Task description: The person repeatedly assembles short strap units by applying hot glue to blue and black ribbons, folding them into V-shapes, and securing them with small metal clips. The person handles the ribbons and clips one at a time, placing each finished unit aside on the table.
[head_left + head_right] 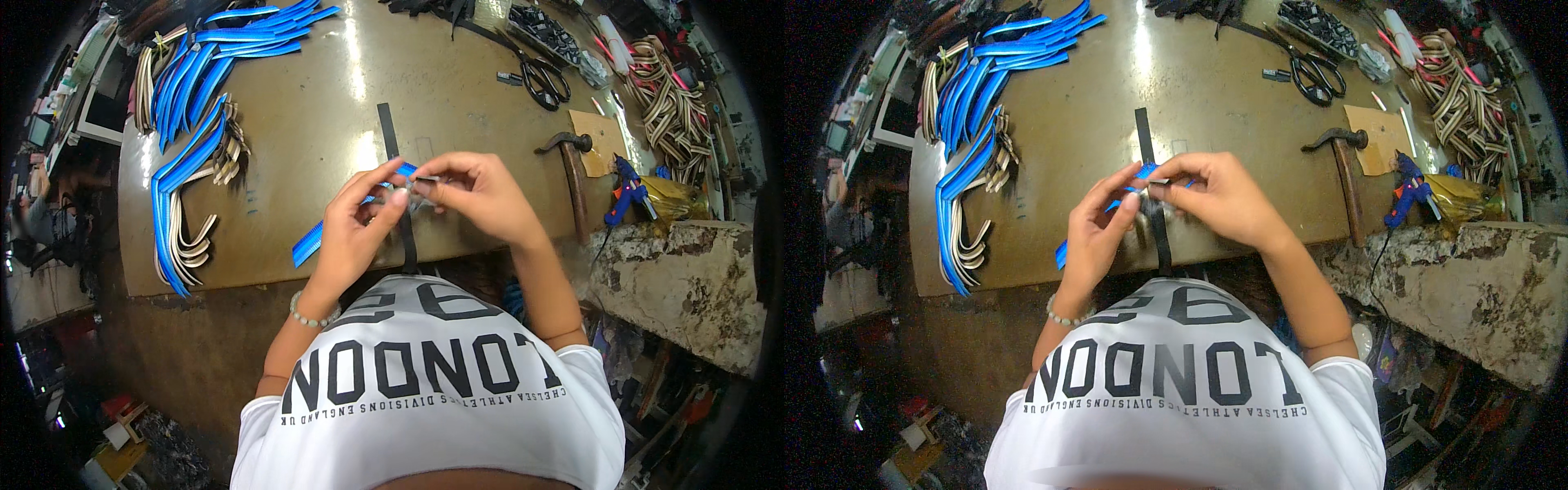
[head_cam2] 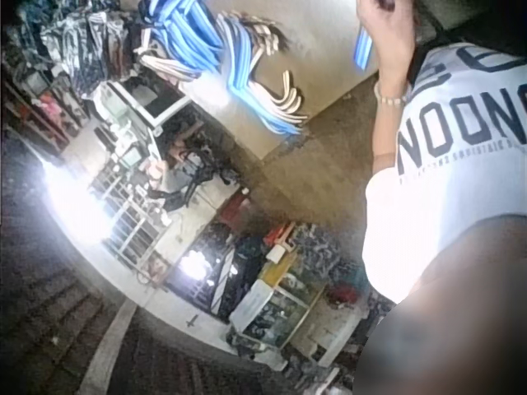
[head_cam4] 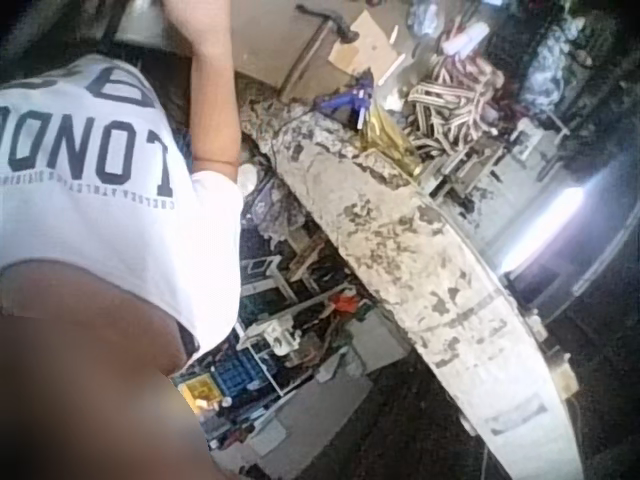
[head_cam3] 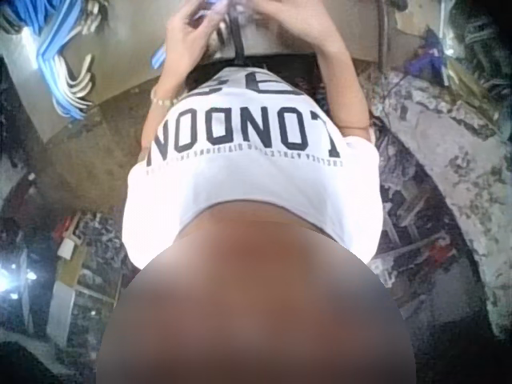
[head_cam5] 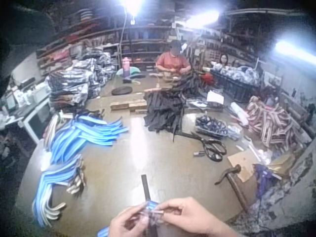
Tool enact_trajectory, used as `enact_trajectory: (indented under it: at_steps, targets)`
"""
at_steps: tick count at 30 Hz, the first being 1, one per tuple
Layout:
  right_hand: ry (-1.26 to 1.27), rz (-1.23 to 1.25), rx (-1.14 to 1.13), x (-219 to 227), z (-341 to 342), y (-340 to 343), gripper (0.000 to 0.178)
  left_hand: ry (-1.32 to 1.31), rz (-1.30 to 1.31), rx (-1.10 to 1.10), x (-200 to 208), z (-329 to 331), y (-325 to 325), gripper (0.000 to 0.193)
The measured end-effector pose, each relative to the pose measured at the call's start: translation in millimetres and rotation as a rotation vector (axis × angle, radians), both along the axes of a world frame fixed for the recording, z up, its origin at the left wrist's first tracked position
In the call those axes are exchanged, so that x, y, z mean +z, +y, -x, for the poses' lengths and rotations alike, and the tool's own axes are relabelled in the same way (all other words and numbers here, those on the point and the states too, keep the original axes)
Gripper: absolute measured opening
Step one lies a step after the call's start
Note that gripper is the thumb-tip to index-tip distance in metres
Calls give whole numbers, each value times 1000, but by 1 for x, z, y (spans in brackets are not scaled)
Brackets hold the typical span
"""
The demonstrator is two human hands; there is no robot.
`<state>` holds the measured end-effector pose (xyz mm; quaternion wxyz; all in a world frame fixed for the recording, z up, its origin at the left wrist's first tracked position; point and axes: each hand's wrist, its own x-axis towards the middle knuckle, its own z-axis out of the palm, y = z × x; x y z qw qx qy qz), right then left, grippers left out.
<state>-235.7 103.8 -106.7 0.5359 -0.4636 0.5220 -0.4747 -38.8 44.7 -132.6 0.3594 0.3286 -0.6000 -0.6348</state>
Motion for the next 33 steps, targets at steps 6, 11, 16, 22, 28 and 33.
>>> enact_trajectory:
  at_steps: [6,11,16,22,28,33]
  targets:
    - [-212,34,-164,-5,-13,5,22,116,-210,-16,3,0,-10,24]
    - [-401,5,-219,-4,-22,6,22,-24,175,-41,9,1,-4,20]
    - [-362,60,-283,-7,-27,6,13,-352,604,-78,18,-1,-4,18]
    - [-356,-3,-454,-2,-5,5,19,-251,180,-176,10,-7,-5,13]
    - [-474,-20,-264,-5,-7,14,24,367,-561,-215,-5,-7,-7,29]
    - [-743,-64,-198,-22,-30,11,19,362,-577,-174,-12,2,-3,33]
